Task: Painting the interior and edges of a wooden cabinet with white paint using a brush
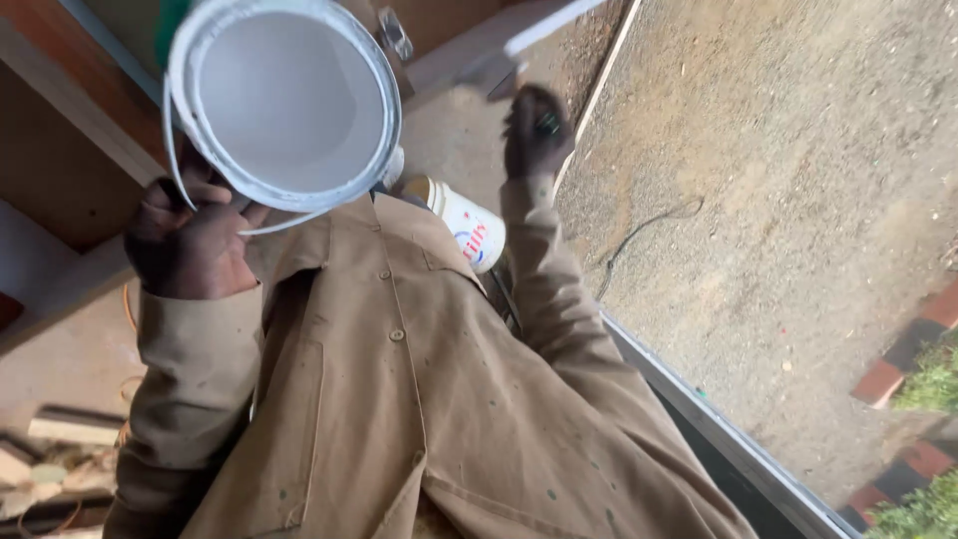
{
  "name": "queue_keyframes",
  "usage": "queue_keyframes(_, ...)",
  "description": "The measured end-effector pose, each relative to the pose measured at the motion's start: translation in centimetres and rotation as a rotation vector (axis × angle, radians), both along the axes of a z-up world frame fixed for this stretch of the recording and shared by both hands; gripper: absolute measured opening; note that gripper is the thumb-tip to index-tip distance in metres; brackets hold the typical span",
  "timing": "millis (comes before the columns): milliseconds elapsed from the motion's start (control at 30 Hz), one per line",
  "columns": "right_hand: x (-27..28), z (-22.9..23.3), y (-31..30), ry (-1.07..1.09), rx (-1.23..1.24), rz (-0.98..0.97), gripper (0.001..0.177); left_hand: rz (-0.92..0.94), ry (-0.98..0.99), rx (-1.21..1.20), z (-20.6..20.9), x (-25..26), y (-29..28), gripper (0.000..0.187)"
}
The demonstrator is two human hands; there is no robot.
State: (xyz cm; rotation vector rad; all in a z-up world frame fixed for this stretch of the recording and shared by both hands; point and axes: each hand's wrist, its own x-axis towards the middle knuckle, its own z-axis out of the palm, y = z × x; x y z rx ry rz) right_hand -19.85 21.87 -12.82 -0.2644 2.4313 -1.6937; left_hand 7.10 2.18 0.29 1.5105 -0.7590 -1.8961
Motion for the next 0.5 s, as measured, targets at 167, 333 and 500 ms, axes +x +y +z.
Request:
queue_keyframes(167,-2.8,-1.5,1.9,0.435,-0.087,-0.046,0.014,0.029,0.0,0.002,1.8,0.9,1.9,0.022)
queue_keyframes(333,0.3,0.2,1.8,0.187,0.041,0.03,0.013,0.056,0.007,0.004,0.9,1.9,3.1,0.022)
queue_keyframes(500,-2.0,-1.2,2.0,0.268,-0.258,-0.025,0.012,0.08,0.071,0.034,0.3,2.6,3.1,0.023)
